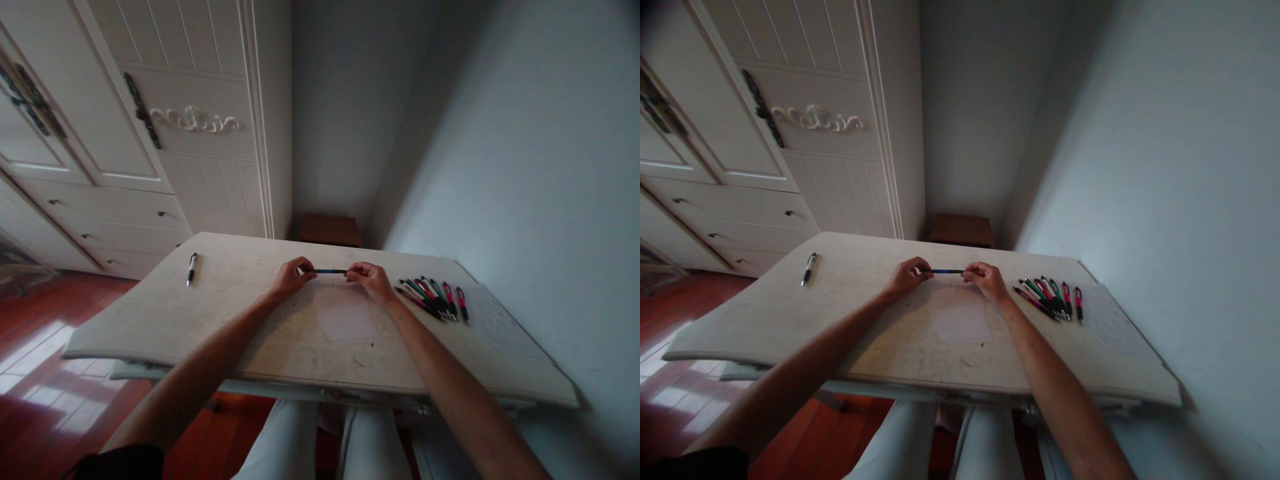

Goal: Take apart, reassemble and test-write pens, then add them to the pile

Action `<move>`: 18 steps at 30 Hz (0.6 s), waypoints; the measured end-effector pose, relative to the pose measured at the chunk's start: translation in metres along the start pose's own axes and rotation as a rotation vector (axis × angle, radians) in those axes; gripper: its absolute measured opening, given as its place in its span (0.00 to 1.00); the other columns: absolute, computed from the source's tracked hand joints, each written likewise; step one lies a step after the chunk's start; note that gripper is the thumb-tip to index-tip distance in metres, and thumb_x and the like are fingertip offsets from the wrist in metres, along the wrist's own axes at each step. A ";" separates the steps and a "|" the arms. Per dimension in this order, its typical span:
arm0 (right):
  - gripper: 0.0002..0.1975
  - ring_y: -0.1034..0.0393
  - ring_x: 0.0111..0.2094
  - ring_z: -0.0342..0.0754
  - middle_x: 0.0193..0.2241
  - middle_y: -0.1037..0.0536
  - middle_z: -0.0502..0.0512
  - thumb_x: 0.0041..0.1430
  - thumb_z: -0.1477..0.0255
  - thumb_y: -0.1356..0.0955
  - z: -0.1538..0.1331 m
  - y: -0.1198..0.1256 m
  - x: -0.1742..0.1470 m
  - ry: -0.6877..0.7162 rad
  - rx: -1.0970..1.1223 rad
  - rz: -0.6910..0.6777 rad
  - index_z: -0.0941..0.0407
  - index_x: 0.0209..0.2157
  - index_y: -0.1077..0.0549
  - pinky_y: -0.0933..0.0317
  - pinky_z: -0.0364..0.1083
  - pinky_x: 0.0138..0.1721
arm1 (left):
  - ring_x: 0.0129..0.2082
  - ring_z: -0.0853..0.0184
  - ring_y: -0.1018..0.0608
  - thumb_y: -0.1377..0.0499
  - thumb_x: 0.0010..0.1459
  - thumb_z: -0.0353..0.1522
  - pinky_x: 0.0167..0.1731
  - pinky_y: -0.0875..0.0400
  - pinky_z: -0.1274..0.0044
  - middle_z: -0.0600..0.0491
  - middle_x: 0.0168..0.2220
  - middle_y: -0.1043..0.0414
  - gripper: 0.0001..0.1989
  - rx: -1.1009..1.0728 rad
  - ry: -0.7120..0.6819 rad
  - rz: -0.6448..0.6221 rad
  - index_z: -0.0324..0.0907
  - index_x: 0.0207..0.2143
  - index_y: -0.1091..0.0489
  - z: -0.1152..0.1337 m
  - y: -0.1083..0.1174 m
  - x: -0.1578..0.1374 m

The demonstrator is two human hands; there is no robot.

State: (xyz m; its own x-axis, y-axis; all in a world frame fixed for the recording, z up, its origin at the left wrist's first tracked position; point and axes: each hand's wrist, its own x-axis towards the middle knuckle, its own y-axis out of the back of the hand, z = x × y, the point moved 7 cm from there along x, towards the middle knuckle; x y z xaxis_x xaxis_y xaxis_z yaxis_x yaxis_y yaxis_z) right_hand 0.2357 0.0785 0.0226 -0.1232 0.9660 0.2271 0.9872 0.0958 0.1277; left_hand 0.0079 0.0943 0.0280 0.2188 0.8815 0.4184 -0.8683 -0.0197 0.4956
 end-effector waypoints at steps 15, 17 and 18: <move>0.20 0.27 0.26 0.46 0.24 0.21 0.54 0.48 0.53 0.28 -0.003 0.001 0.000 0.034 0.005 0.035 0.57 0.27 0.25 0.32 0.47 0.33 | 0.38 0.64 0.24 0.34 0.48 0.42 0.33 0.32 0.76 0.49 0.41 0.25 0.28 -0.099 -0.070 -0.131 0.41 0.50 0.34 0.016 -0.012 -0.007; 0.19 0.28 0.26 0.46 0.24 0.22 0.54 0.49 0.54 0.28 -0.003 0.003 0.000 0.048 -0.001 0.049 0.57 0.27 0.25 0.32 0.47 0.33 | 0.35 0.66 0.24 0.39 0.54 0.45 0.32 0.33 0.77 0.50 0.39 0.25 0.25 -0.078 -0.038 -0.139 0.40 0.49 0.33 0.016 -0.012 -0.008; 0.19 0.28 0.26 0.46 0.24 0.22 0.54 0.49 0.54 0.28 -0.003 0.004 0.001 0.055 -0.009 0.054 0.57 0.27 0.25 0.32 0.47 0.33 | 0.33 0.67 0.25 0.43 0.57 0.46 0.31 0.34 0.77 0.51 0.35 0.25 0.22 -0.053 -0.029 -0.141 0.39 0.46 0.31 0.015 -0.012 -0.008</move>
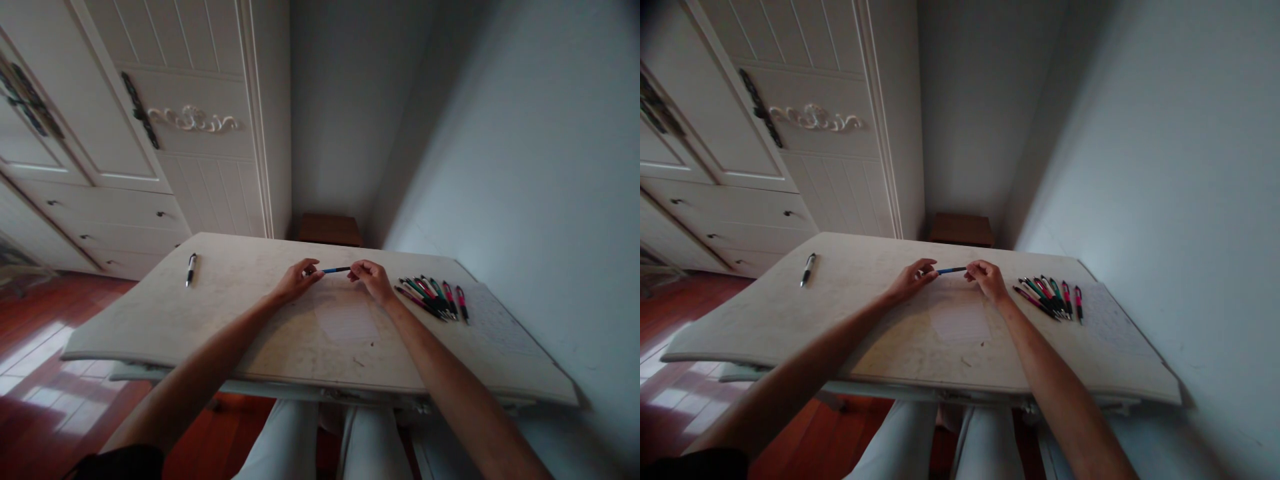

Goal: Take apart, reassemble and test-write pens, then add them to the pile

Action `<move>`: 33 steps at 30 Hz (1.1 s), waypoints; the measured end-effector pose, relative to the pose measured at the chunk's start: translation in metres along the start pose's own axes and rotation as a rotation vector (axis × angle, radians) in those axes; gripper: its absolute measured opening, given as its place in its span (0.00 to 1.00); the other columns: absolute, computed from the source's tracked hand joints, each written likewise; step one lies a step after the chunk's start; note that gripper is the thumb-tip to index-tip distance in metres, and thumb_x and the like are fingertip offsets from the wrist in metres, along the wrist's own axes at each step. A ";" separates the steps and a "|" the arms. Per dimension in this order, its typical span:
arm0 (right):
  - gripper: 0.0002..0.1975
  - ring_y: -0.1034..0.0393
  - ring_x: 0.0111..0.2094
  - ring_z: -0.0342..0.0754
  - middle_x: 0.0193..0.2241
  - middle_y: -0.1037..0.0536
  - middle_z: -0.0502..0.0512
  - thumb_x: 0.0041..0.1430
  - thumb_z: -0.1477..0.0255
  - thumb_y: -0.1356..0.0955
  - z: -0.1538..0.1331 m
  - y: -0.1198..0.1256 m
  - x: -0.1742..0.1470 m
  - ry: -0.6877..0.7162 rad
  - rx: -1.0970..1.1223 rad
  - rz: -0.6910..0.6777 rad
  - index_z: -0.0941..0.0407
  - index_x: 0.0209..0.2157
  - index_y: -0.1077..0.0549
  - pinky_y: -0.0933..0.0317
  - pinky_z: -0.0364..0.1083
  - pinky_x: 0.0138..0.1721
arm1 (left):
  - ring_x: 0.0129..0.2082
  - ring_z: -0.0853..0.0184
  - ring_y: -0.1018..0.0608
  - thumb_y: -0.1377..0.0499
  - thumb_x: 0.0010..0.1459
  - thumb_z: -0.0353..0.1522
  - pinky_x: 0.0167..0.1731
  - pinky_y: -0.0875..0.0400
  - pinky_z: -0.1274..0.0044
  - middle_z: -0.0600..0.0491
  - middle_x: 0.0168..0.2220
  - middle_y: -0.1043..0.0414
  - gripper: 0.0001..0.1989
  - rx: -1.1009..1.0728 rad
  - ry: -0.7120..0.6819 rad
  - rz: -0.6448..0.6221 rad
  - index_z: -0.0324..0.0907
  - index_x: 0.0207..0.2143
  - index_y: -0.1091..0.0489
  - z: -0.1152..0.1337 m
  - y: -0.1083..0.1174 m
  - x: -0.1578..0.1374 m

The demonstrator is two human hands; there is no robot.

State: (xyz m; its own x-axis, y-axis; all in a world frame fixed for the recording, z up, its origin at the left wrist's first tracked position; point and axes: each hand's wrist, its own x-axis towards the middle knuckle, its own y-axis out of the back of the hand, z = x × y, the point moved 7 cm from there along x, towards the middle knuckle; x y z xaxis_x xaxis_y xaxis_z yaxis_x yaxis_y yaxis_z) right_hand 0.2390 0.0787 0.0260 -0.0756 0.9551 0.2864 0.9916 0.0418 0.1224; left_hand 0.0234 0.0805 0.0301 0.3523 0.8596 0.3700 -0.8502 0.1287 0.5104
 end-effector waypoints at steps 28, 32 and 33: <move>0.21 0.30 0.26 0.47 0.23 0.23 0.53 0.50 0.51 0.30 -0.011 0.005 -0.002 0.052 -0.113 0.051 0.56 0.27 0.27 0.33 0.48 0.33 | 0.27 0.71 0.30 0.39 0.54 0.35 0.29 0.35 0.78 0.55 0.28 0.28 0.07 0.087 -0.057 0.119 0.40 0.31 0.29 0.000 0.011 0.003; 0.19 0.31 0.25 0.46 0.22 0.24 0.52 0.53 0.52 0.31 -0.012 0.004 -0.003 0.080 -0.139 0.035 0.56 0.27 0.27 0.35 0.47 0.32 | 0.29 0.70 0.29 0.35 0.50 0.35 0.31 0.34 0.78 0.53 0.34 0.27 0.12 0.051 -0.113 0.175 0.40 0.36 0.30 0.008 0.014 0.001; 0.19 0.31 0.26 0.46 0.22 0.25 0.52 0.53 0.53 0.31 -0.013 0.004 -0.003 0.085 -0.130 0.045 0.56 0.27 0.27 0.35 0.47 0.33 | 0.30 0.70 0.28 0.34 0.49 0.36 0.32 0.34 0.78 0.52 0.36 0.26 0.16 0.034 -0.109 0.179 0.40 0.39 0.31 0.008 0.015 0.001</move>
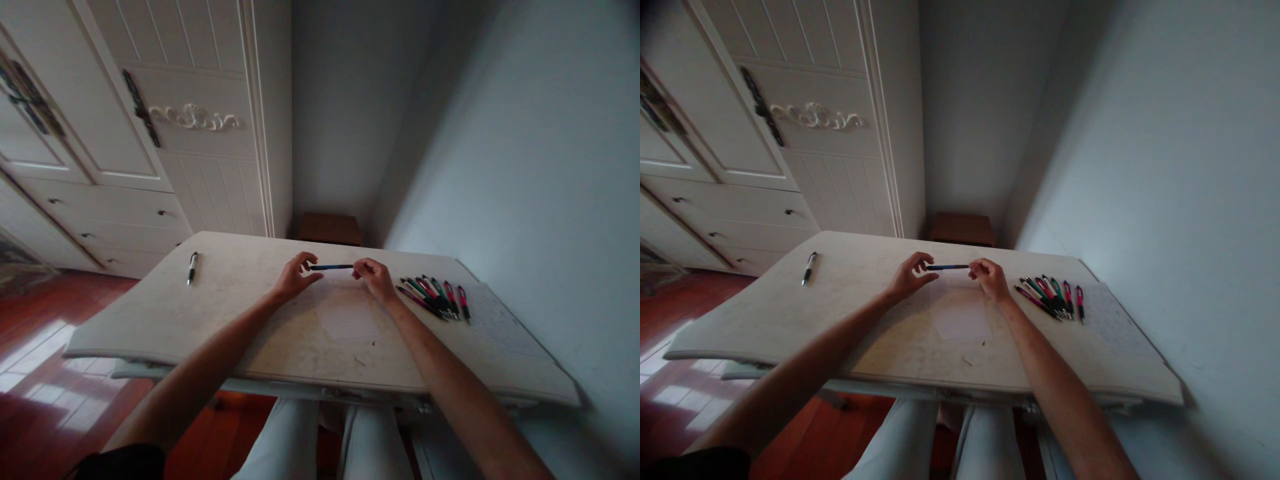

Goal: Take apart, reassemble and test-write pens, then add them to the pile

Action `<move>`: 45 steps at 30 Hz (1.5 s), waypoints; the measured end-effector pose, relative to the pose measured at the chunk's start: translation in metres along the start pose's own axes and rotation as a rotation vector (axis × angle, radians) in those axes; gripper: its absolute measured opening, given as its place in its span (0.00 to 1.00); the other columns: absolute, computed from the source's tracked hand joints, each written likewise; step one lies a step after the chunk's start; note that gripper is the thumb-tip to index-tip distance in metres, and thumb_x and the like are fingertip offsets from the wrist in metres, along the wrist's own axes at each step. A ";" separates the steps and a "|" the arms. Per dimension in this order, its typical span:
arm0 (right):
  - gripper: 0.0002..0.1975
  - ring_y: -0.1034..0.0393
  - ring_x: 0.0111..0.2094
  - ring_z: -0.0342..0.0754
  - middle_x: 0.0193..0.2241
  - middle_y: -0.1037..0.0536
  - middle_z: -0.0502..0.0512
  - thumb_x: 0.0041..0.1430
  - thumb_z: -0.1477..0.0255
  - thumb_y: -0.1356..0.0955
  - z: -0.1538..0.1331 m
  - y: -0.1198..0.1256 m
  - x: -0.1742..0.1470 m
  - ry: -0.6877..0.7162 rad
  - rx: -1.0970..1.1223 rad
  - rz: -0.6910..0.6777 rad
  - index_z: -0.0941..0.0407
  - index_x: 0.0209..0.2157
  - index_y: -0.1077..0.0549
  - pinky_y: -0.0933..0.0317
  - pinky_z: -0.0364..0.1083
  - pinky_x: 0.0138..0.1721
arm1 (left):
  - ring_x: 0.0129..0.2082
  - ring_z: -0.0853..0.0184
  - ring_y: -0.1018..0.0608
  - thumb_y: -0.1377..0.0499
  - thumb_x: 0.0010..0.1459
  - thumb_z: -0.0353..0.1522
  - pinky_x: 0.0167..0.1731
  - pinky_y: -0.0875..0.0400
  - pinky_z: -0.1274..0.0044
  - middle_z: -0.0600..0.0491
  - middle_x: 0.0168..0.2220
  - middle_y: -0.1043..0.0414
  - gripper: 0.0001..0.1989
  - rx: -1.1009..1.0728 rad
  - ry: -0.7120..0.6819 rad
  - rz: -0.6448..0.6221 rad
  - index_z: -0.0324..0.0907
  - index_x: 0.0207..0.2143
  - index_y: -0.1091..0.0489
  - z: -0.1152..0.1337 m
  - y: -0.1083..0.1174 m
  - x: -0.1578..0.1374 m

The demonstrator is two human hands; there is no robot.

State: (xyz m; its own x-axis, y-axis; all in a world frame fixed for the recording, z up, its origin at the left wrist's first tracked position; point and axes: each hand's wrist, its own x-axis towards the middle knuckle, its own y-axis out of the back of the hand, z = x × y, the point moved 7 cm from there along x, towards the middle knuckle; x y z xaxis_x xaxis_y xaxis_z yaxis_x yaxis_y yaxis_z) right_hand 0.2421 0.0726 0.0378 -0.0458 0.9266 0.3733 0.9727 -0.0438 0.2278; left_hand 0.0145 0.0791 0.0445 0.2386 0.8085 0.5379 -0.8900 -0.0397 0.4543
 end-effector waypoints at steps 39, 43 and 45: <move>0.19 0.32 0.25 0.47 0.22 0.25 0.52 0.51 0.52 0.31 -0.008 -0.001 -0.003 -0.011 0.010 0.024 0.55 0.27 0.28 0.36 0.47 0.32 | 0.27 0.69 0.27 0.35 0.50 0.37 0.29 0.32 0.77 0.53 0.30 0.24 0.10 -0.035 0.082 0.030 0.40 0.32 0.26 -0.007 0.005 0.004; 0.18 0.34 0.25 0.46 0.20 0.28 0.51 0.53 0.53 0.32 -0.006 -0.005 -0.004 0.006 -0.043 -0.034 0.55 0.25 0.29 0.38 0.46 0.31 | 0.27 0.69 0.27 0.35 0.50 0.36 0.29 0.32 0.77 0.53 0.30 0.24 0.09 -0.018 0.075 0.047 0.40 0.32 0.26 -0.007 0.007 0.003; 0.18 0.34 0.24 0.46 0.19 0.29 0.50 0.54 0.53 0.32 -0.004 -0.007 -0.005 0.012 -0.070 -0.057 0.54 0.25 0.30 0.39 0.46 0.31 | 0.27 0.69 0.28 0.34 0.49 0.35 0.30 0.32 0.77 0.53 0.29 0.24 0.08 -0.001 0.083 0.062 0.40 0.31 0.26 -0.007 0.009 0.003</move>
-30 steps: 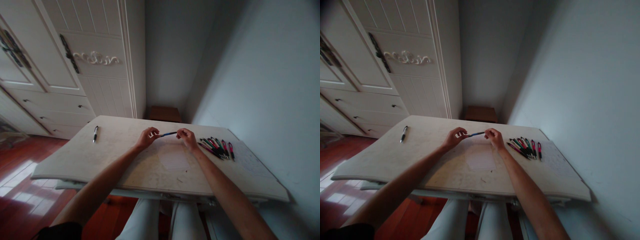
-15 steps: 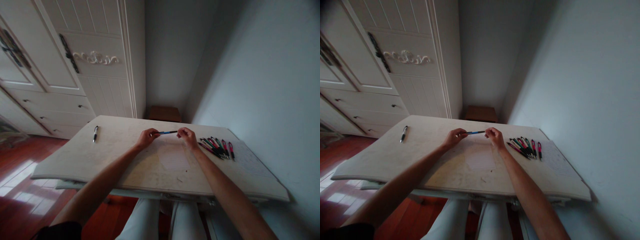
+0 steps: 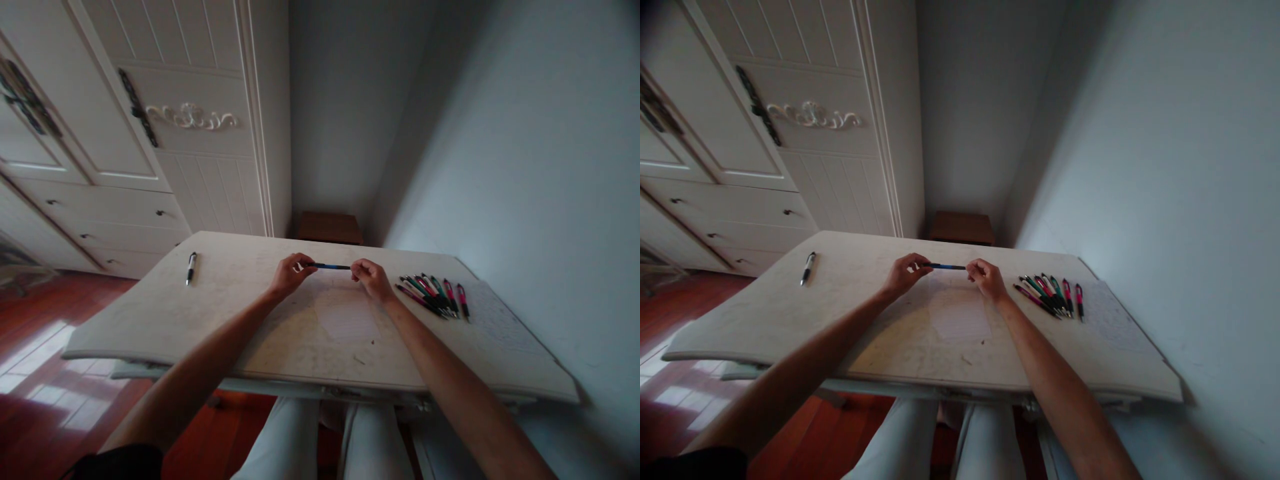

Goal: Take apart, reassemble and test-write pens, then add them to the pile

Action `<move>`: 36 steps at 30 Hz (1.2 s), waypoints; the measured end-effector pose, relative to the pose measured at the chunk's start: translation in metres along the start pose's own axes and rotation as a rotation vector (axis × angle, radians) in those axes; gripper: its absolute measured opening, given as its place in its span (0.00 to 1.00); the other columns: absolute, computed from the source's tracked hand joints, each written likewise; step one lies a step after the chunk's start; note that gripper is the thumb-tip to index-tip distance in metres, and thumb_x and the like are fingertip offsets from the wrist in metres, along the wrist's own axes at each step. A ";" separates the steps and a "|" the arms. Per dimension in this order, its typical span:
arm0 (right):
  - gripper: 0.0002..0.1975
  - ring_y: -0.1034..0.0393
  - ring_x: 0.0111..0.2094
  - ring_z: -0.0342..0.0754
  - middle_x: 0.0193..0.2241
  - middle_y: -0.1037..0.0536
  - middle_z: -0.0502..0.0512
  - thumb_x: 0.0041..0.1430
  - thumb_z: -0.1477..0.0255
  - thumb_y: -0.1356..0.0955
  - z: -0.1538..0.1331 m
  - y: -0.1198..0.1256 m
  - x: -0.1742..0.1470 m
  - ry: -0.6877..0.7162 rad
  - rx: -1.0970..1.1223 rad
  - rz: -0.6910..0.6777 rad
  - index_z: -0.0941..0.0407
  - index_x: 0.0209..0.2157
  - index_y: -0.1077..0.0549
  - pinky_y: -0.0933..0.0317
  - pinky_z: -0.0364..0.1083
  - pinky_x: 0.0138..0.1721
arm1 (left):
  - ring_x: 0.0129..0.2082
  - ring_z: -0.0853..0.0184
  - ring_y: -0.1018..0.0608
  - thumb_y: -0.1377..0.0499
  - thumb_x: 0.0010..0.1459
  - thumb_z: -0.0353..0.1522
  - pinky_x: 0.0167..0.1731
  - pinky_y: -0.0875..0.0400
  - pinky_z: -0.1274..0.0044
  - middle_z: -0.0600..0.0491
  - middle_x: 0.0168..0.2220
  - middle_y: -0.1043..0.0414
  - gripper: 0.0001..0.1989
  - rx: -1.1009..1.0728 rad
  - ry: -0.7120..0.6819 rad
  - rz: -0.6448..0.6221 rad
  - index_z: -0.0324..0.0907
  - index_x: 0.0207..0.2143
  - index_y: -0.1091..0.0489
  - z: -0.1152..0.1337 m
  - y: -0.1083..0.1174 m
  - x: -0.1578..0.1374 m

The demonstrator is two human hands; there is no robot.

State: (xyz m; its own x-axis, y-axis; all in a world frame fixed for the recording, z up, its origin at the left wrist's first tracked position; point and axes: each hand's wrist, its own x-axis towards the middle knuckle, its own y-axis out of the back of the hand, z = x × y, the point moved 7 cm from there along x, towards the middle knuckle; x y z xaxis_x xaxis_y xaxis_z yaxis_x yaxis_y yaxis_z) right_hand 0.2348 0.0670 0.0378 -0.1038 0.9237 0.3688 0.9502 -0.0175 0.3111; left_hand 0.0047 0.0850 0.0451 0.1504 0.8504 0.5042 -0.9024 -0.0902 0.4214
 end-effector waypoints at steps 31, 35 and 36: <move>0.30 0.35 0.16 0.43 0.15 0.29 0.53 0.50 0.42 0.35 0.020 -0.006 0.001 -0.246 0.200 -0.017 0.58 0.21 0.30 0.44 0.42 0.18 | 0.30 0.68 0.29 0.33 0.50 0.28 0.32 0.32 0.75 0.54 0.28 0.29 0.05 0.069 -0.251 -0.005 0.41 0.28 0.27 0.004 -0.004 -0.003; 0.34 0.34 0.16 0.44 0.15 0.27 0.57 0.49 0.39 0.38 0.021 -0.003 0.004 -0.214 0.234 0.004 0.59 0.20 0.28 0.41 0.43 0.18 | 0.30 0.68 0.29 0.33 0.50 0.27 0.32 0.32 0.75 0.54 0.27 0.29 0.05 0.094 -0.247 0.002 0.41 0.28 0.27 0.006 -0.001 -0.003; 0.34 0.34 0.16 0.44 0.15 0.27 0.57 0.49 0.39 0.37 0.022 -0.004 0.004 -0.217 0.230 0.000 0.59 0.20 0.28 0.41 0.43 0.18 | 0.30 0.68 0.29 0.33 0.50 0.27 0.32 0.32 0.75 0.54 0.27 0.29 0.05 0.100 -0.250 0.004 0.41 0.28 0.27 0.007 -0.001 -0.003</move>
State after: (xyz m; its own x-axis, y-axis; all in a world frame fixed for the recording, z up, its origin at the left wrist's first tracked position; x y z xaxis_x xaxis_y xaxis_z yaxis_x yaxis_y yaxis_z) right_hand 0.2373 0.0792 0.0191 -0.0622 0.9842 0.1659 0.9943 0.0467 0.0955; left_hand 0.0079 0.0785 0.0483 0.2531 0.6969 0.6711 -0.8607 -0.1545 0.4851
